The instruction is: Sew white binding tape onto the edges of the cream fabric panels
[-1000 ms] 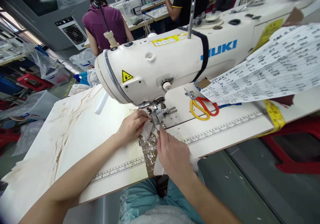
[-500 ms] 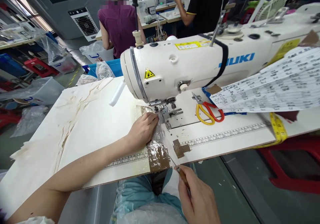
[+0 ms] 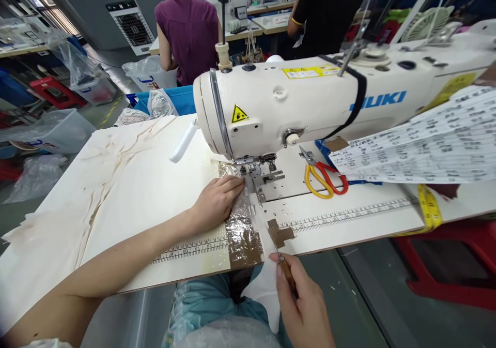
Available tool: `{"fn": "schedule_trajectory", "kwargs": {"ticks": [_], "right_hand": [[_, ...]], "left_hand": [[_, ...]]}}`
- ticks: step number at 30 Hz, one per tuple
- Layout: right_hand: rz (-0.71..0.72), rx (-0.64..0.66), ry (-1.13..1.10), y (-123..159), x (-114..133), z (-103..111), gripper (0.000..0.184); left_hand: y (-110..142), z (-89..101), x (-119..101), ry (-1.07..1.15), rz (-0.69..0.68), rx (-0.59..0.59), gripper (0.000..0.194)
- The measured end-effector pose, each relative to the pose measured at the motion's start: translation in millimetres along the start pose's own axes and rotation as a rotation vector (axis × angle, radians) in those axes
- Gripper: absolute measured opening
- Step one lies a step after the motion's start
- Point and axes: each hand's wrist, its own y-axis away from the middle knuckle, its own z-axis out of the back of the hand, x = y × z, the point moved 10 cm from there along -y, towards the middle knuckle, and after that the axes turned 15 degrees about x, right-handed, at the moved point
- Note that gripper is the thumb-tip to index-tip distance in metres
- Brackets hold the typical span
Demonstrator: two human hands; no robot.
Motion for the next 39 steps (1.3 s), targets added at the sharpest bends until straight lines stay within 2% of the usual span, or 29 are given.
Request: {"fn": "schedule_trajectory", "kwargs": {"ticks": [3, 7, 9, 12, 16, 19, 22, 29, 35, 39], "right_hand": [[-0.039, -0.007, -0.181, -5.4, -9.9, -3.5, 0.031], [-0.131, 0.175, -0.540, -7.9, -25.1, -35.7, 0.038], [-0.166, 0.250, -0.611, -6.3, -27.8, -48.3, 0.041], [-0.184, 0.254, -0.515, -7.1, -26.2, -45.5, 0.039], [-0.146, 0.136, -0.262, -17.5, -12.2, -17.9, 0.043], [-0.110, 0.115, -0.142, -28.6, -2.0, -9.4, 0.044], [-0.062, 0.097, -0.096, -37.4, 3.6, -9.0, 0.039], [-0.081, 0.072, -0.094, -43.3, 9.7, -14.7, 0.037], [-0.025, 0.108, 0.013, -59.6, 25.6, -15.9, 0.037], [0.022, 0.146, 0.072, -70.8, 32.9, -17.4, 0.037]], "left_hand": [[-0.2, 0.7, 8.7, 0.065, -0.019, -0.016, 0.043], [0.3, 1.1, 13.4, 0.108, -0.049, -0.022, 0.042], [1.1, 0.2, 11.0, 0.084, -0.063, -0.021, 0.043], [1.8, 0.0, 4.4, 0.012, -0.065, -0.034, 0.042], [-2.0, 3.1, 0.0, -0.047, -0.026, -0.056, 0.040], [-7.6, 4.8, 3.5, -0.050, 0.008, -0.055, 0.037], [-10.4, 6.5, 10.0, -0.002, 0.000, -0.072, 0.035], [-4.0, 10.9, 12.6, 0.135, -0.163, -0.164, 0.031], [-6.4, 10.0, 15.1, 0.016, -0.069, -0.137, 0.032], [-2.3, 16.3, 16.6, 0.045, -0.064, -0.192, 0.030]]}}
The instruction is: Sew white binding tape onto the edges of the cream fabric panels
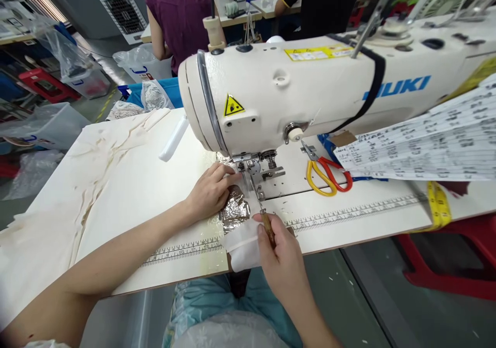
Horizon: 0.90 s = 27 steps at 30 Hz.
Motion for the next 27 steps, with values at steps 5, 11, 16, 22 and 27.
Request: {"fn": "schedule_trajectory", "kwargs": {"ticks": [5, 11, 16, 22, 27], "right_hand": [[0.032, 0.030, 0.011, -7.5, 6.8, -2.1, 0.034], [0.014, 0.046, 0.014, -19.8, 8.5, -5.1, 0.036], [0.001, 0.059, 0.028, -27.9, 7.6, -6.3, 0.037], [-0.021, 0.058, 0.028, -29.1, 7.2, -6.0, 0.038], [-0.006, 0.037, 0.030, -29.8, 9.6, -4.4, 0.036]], "left_hand": [[0.7, -3.5, -6.4, 0.076, -0.107, 0.019, 0.027], [-2.4, -6.5, -1.5, -0.015, -0.033, 0.052, 0.028], [2.0, 2.6, -3.2, -0.008, -0.007, -0.018, 0.030], [3.3, -2.7, -14.4, -0.030, -0.093, 0.025, 0.026], [-0.3, -9.0, -11.4, -0.123, -0.032, 0.099, 0.029]]}}
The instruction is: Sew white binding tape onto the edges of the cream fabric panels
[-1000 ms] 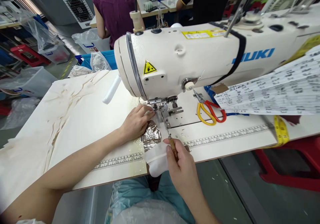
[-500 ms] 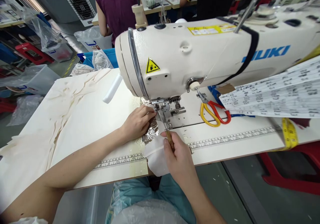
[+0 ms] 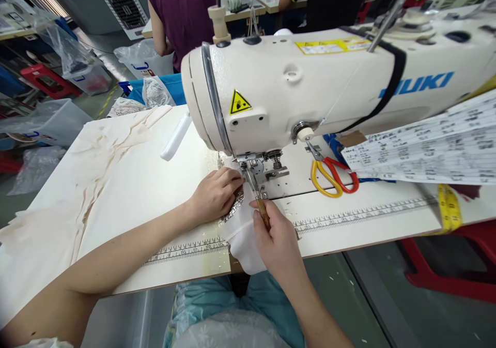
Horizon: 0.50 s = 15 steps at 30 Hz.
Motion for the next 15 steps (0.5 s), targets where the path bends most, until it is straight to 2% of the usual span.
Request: {"fn": "schedule_trajectory", "kwargs": {"ticks": [5, 9, 12, 15], "right_hand": [[-0.001, 0.013, 0.038, -0.3, 0.9, -0.4, 0.036], [0.058, 0.001, 0.089, 2.1, 8.9, -0.4, 0.034], [0.194, -0.027, 0.155, 6.3, 26.0, -1.9, 0.028], [0.393, -0.106, 0.268, 15.0, 53.5, -4.1, 0.024]], "left_hand": [[-4.5, -5.3, 5.3, -0.018, 0.072, 0.079, 0.032], [-5.3, -8.2, 7.6, -0.003, 0.092, 0.078, 0.033], [-3.6, -8.3, 10.1, 0.059, 0.085, 0.046, 0.032], [-3.0, -4.7, 12.4, 0.141, 0.061, 0.003, 0.031]]}}
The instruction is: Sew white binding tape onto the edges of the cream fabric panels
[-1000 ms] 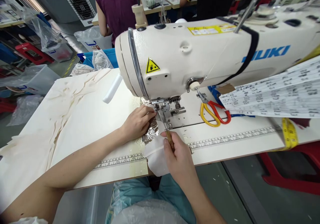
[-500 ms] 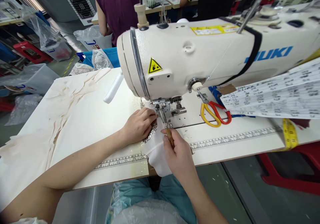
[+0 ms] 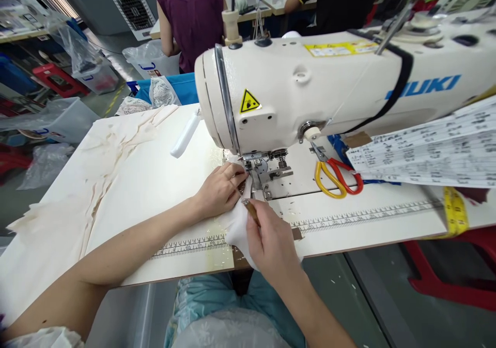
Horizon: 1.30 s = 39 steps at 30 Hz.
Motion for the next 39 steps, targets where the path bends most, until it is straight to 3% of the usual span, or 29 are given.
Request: {"fn": "schedule_trajectory", "kwargs": {"ticks": [5, 7, 9, 13, 18, 24, 39], "right_hand": [[0.267, -0.047, 0.090, -3.1, 47.2, -4.5, 0.029], [0.307, -0.054, 0.109, -1.5, 57.3, -7.0, 0.029], [0.309, -0.060, 0.129, 3.0, 58.9, -8.0, 0.029], [0.158, -0.090, 0.237, 15.4, 32.2, -2.0, 0.025], [-0.117, -0.080, 0.480, 15.9, -13.4, 4.0, 0.036], [-0.106, -0.075, 0.566, -0.5, -17.8, -4.8, 0.036], [-0.074, -0.085, 0.530, -2.0, -18.4, -6.5, 0.037]], "left_hand": [[-15.8, -2.2, 0.5, -0.089, 0.048, 0.075, 0.020], [-23.5, -6.1, -0.4, -0.164, 0.074, 0.115, 0.024], [-26.1, -4.2, 3.8, -0.148, 0.120, 0.077, 0.026], [-14.6, 5.5, 28.2, 0.117, 0.213, -0.116, 0.015], [-8.4, 6.6, 45.7, 0.382, 0.130, -0.188, 0.015], [-9.0, 7.0, 54.3, 0.544, 0.146, -0.226, 0.014], [-10.4, 9.0, 52.7, 0.558, 0.141, -0.209, 0.015]]}}
